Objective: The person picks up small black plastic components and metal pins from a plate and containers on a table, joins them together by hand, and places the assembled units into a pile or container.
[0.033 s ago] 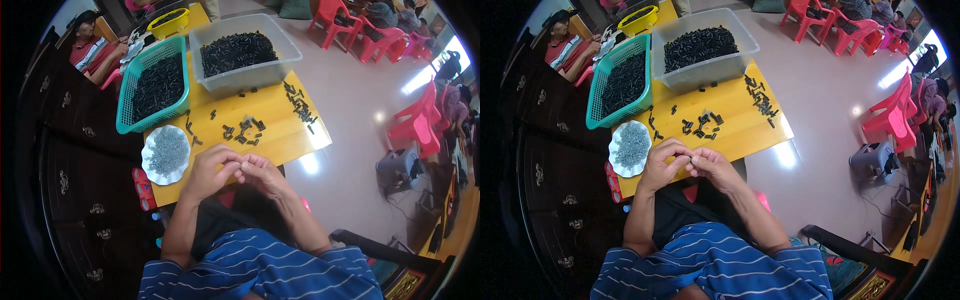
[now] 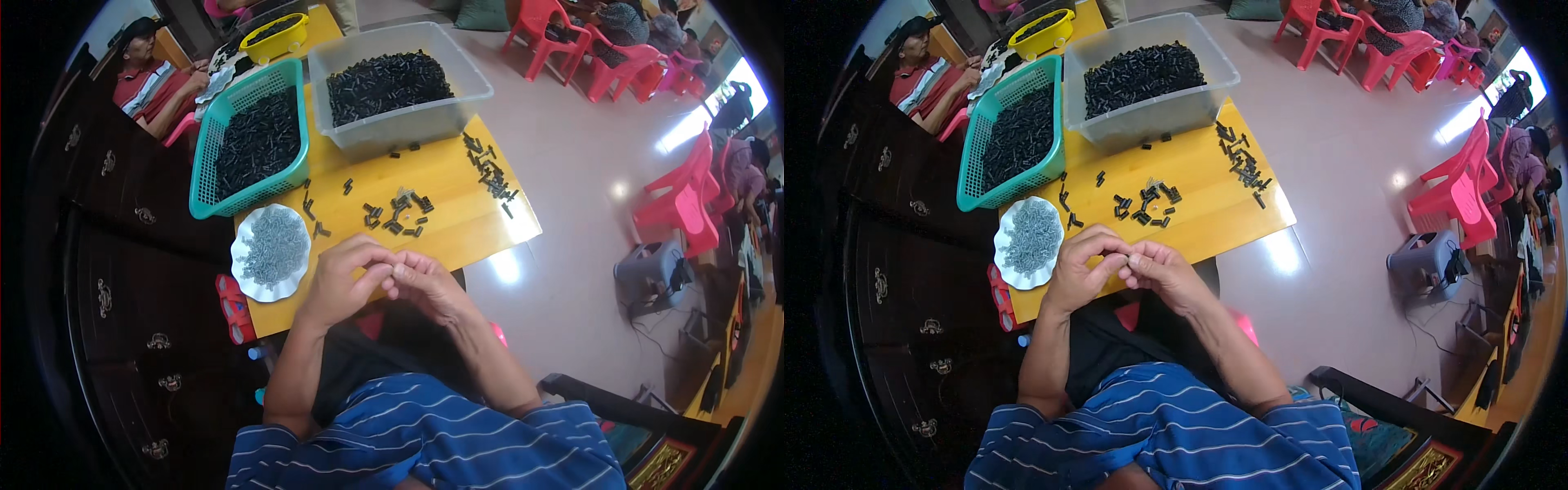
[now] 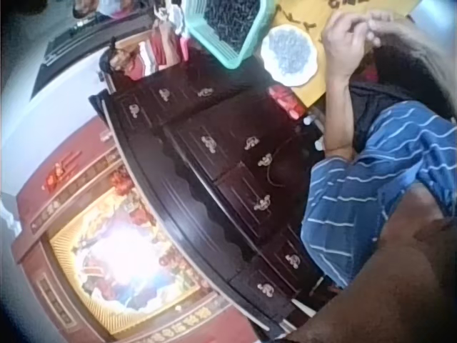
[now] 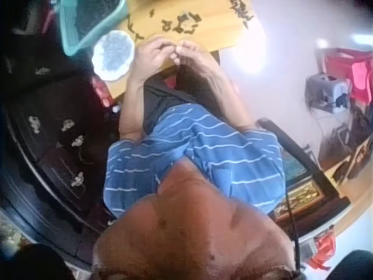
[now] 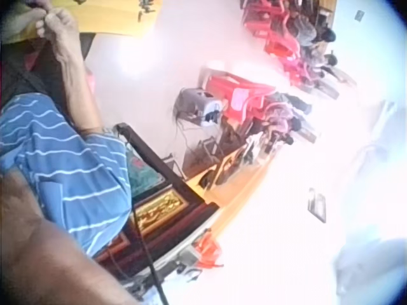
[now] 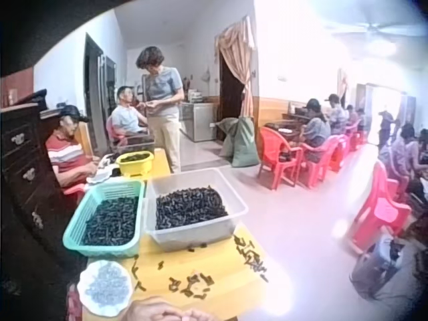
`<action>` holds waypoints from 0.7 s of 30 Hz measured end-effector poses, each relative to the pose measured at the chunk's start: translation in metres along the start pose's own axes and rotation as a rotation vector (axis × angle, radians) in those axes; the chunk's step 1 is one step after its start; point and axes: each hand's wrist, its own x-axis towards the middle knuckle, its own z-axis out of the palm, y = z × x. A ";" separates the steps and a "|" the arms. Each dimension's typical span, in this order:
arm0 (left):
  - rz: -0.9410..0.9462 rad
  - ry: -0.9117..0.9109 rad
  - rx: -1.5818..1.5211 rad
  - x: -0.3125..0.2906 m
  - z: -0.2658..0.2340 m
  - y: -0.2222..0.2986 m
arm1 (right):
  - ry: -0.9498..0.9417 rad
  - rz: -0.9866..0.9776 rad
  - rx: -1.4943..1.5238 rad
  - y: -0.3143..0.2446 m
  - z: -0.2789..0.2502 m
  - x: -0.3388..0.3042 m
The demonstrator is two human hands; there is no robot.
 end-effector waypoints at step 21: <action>0.202 0.075 0.474 0.006 0.023 -0.001 | -0.022 -0.061 0.166 0.003 -0.001 0.004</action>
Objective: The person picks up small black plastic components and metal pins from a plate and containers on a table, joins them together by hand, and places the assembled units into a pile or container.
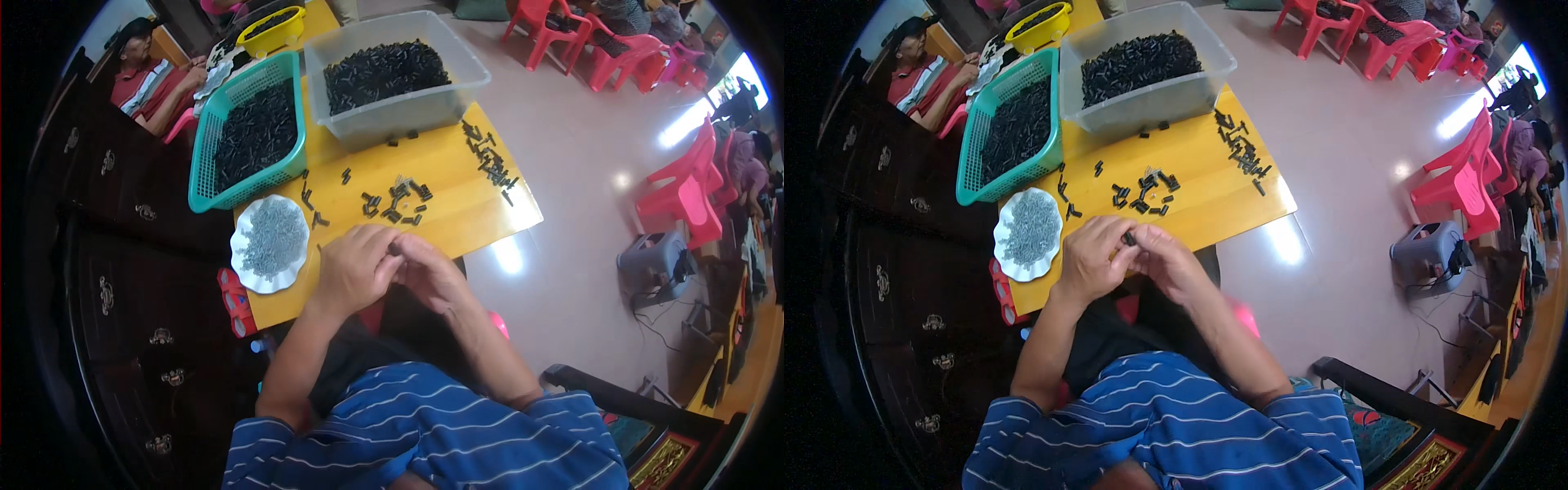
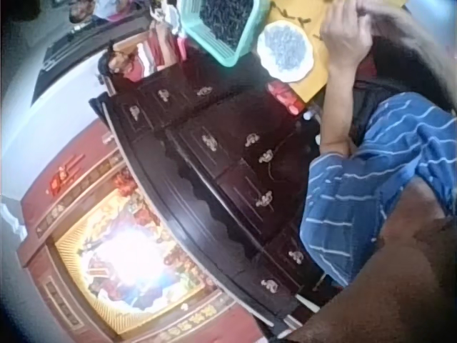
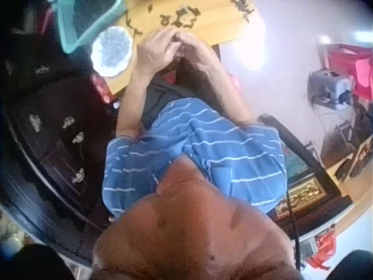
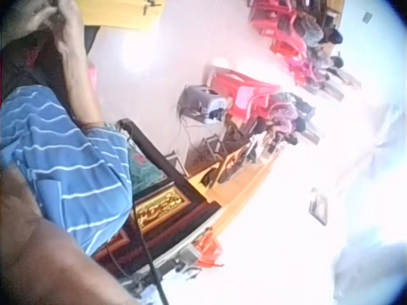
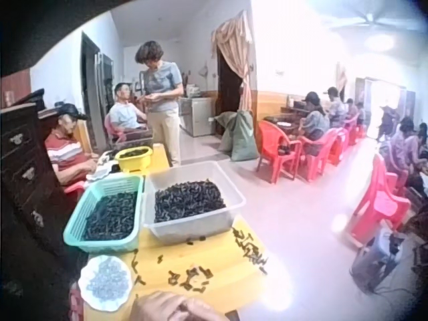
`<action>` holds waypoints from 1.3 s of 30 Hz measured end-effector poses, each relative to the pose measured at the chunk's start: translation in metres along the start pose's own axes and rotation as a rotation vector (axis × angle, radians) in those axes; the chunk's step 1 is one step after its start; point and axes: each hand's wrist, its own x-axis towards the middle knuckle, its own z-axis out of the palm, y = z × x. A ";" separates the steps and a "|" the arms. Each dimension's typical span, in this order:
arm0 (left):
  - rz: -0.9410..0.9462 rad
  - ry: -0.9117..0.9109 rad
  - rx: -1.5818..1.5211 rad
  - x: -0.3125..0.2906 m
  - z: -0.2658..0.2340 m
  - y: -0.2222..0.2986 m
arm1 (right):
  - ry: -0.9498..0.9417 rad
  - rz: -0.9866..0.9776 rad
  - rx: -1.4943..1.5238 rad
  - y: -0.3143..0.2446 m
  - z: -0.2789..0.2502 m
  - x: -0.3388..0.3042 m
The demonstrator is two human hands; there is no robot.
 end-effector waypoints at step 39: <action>-0.204 -0.205 -0.203 -0.010 -0.034 0.005 | 0.057 0.010 -0.342 0.000 0.004 -0.005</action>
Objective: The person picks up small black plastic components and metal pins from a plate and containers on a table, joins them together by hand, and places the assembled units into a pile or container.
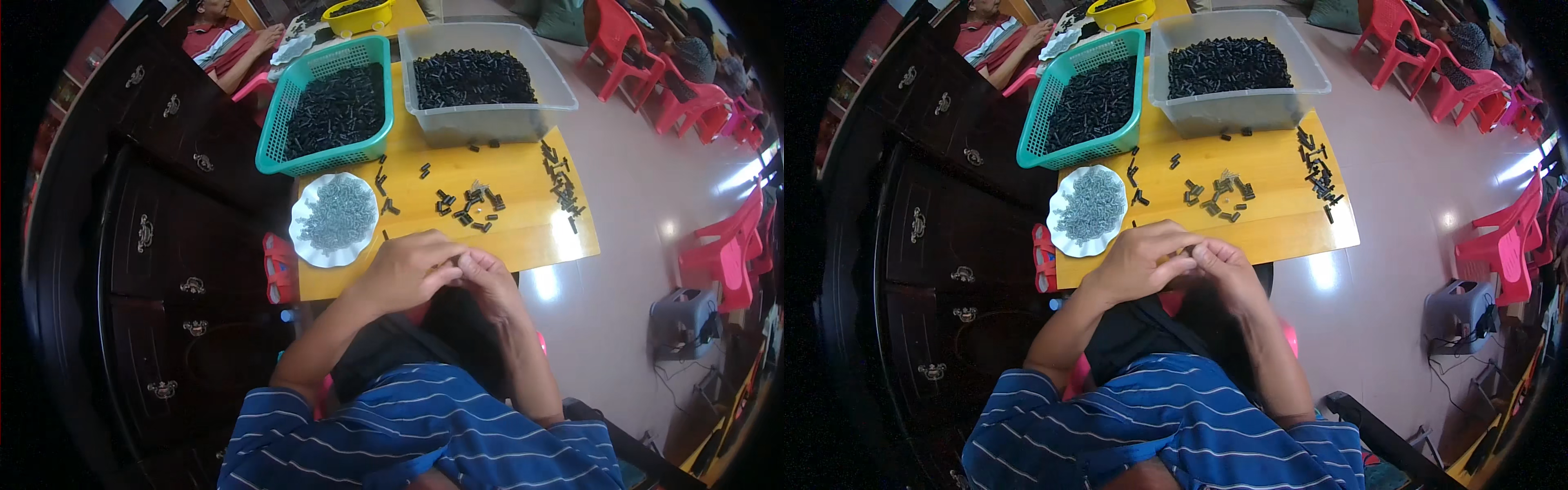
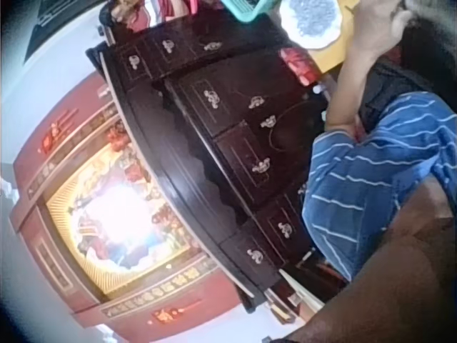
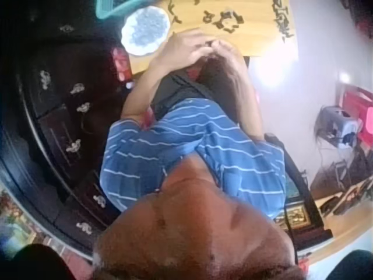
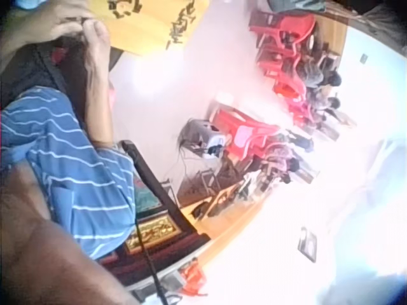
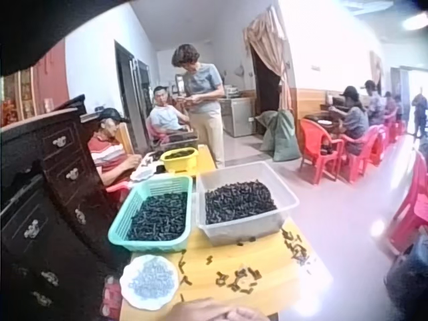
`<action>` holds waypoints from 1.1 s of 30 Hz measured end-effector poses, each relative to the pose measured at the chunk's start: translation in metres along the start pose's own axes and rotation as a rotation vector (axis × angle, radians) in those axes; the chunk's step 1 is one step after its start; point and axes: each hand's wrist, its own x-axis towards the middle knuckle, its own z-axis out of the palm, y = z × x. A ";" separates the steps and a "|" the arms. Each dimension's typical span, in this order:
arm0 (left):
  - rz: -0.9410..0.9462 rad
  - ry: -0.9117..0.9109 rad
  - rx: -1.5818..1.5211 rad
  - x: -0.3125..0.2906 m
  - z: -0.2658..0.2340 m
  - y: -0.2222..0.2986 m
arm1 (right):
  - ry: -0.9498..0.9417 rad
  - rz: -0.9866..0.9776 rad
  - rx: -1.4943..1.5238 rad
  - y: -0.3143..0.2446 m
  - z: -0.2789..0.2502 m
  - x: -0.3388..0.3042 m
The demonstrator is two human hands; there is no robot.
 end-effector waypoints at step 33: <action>-0.028 0.085 0.391 0.055 0.054 -0.076 | 0.048 0.018 -0.044 -0.009 0.003 0.001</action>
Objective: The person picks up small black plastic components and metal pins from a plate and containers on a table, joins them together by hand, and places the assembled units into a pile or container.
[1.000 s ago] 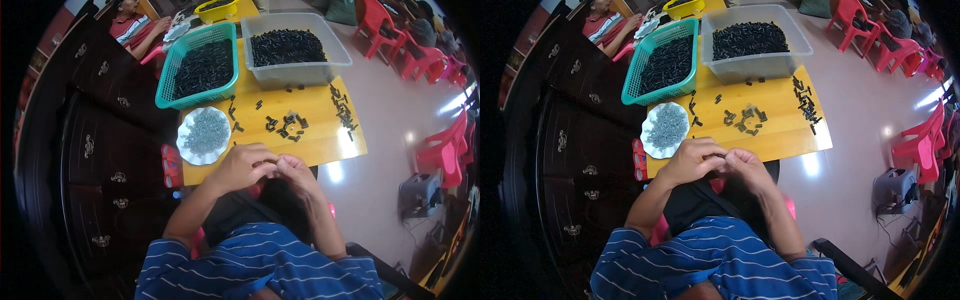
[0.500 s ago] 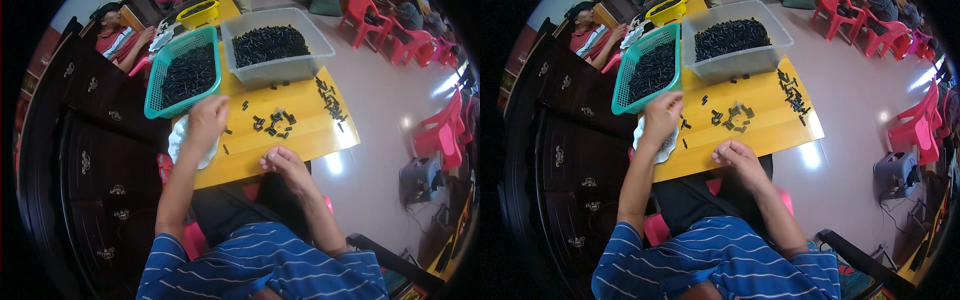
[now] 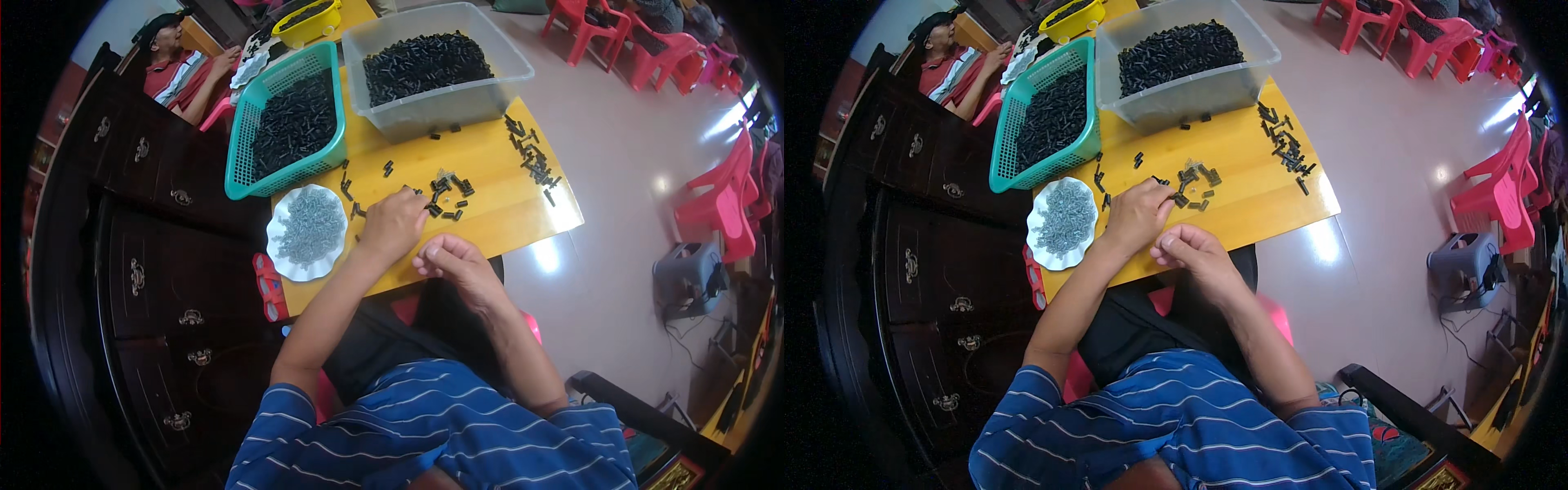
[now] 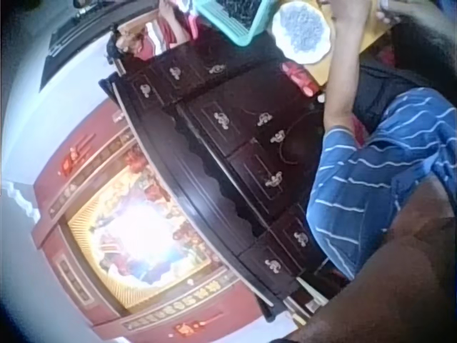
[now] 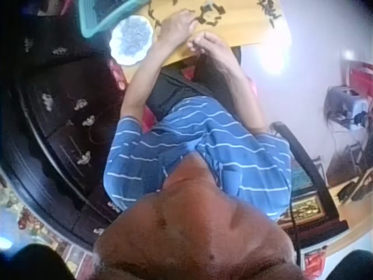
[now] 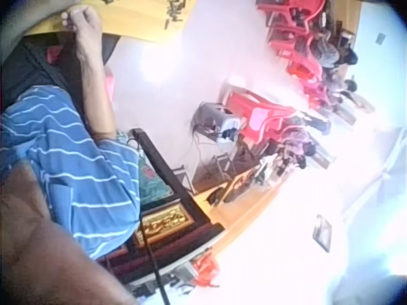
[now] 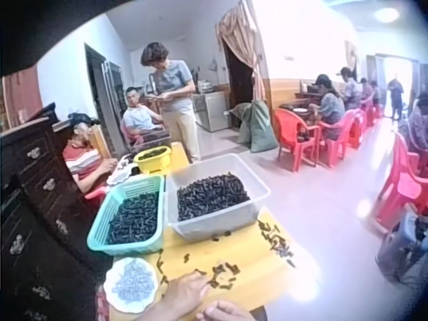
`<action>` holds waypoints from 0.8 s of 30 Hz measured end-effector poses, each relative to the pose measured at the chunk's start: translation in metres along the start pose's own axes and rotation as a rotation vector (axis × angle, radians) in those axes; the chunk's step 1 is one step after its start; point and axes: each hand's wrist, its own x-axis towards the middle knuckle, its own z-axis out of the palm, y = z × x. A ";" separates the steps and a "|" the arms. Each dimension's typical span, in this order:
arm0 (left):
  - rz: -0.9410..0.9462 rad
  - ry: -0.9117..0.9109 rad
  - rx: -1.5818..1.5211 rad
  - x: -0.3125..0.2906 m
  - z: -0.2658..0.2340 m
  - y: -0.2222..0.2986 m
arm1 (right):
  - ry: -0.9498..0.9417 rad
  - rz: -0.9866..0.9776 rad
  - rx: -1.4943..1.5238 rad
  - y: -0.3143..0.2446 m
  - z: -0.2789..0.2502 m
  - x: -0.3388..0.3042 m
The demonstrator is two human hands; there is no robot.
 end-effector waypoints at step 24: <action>0.047 0.102 -0.355 -0.051 -0.026 0.030 | 0.061 -0.060 -0.058 0.017 -0.009 0.007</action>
